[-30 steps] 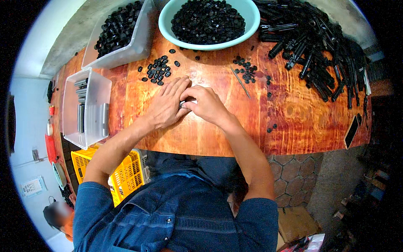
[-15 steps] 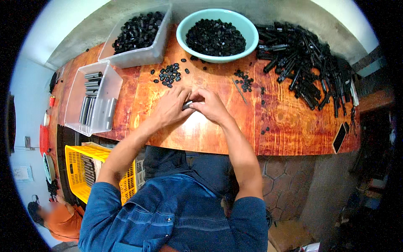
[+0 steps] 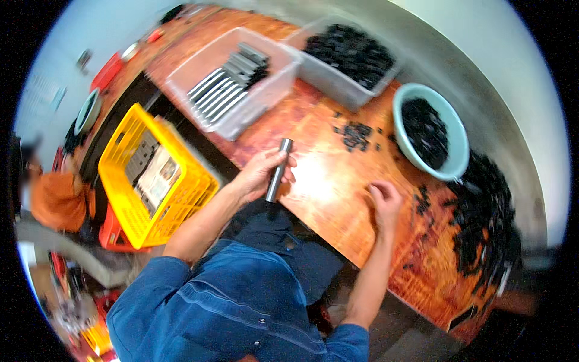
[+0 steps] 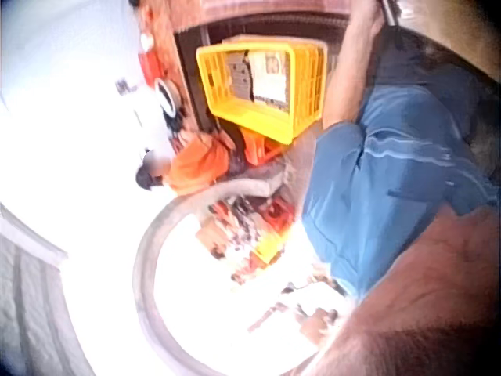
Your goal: The person assembles small black cylindrical components by inserting black caps into metal tubes and securing them with a screwdriver. Completed units are placed into a yellow basket. The person repeats this process with multiple components throughout the clip.
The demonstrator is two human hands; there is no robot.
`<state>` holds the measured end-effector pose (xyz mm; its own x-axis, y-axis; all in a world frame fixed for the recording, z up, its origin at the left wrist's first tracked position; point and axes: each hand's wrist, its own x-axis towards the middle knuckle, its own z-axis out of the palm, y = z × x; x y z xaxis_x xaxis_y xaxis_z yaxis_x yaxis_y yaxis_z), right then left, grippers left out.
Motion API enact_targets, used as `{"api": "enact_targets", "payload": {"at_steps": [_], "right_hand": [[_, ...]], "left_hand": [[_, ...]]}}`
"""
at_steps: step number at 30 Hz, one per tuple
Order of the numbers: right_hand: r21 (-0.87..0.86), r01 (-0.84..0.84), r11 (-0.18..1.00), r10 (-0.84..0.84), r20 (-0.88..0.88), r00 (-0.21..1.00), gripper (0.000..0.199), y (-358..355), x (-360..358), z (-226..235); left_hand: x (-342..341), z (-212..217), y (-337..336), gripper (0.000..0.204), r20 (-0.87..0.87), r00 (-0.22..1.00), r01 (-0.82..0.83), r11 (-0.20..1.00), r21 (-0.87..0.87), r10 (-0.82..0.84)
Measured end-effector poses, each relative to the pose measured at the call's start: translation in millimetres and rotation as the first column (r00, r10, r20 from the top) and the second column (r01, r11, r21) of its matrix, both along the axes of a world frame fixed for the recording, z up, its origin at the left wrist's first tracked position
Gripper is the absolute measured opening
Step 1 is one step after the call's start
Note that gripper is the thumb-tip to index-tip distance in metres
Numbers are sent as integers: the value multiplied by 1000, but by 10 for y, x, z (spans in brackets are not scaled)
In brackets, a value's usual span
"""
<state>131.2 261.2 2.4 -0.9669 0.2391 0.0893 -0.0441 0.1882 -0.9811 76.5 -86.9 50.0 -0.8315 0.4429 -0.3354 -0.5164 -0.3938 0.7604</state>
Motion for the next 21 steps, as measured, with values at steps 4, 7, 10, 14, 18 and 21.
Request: {"api": "enact_targets", "payload": {"at_steps": [4, 7, 10, 14, 18, 21], "right_hand": [[120, 41, 992, -41, -4, 999, 9, -51, 22, 58], [119, 5, 993, -4, -11, 1000, 13, 29, 14, -13], [117, 1, 993, 0, -7, 1000, 15, 85, 15, -62], [278, 82, 957, -94, 29, 995, 17, 70, 18, -79], [383, 136, 914, -160, 32, 987, 22, 77, -40, -141], [438, 162, 884, -209, 60, 976, 23, -26, -45, -72]], "left_hand": [[353, -132, -508, 34, -96, 977, -193, 981, -16, 191], [624, -262, -961, 34, -28, 961, -274, 959, 74, 277], [860, -141, -1466, 38, 107, 907, -416, 904, 93, 407], [999, 40, -2303, 28, 4, 684, -730, 684, 6, 730], [945, -62, -3497, 34, -226, 421, -885, 343, -314, 879], [886, -289, -4092, 31, -282, 400, -883, 285, -372, 872]]}}
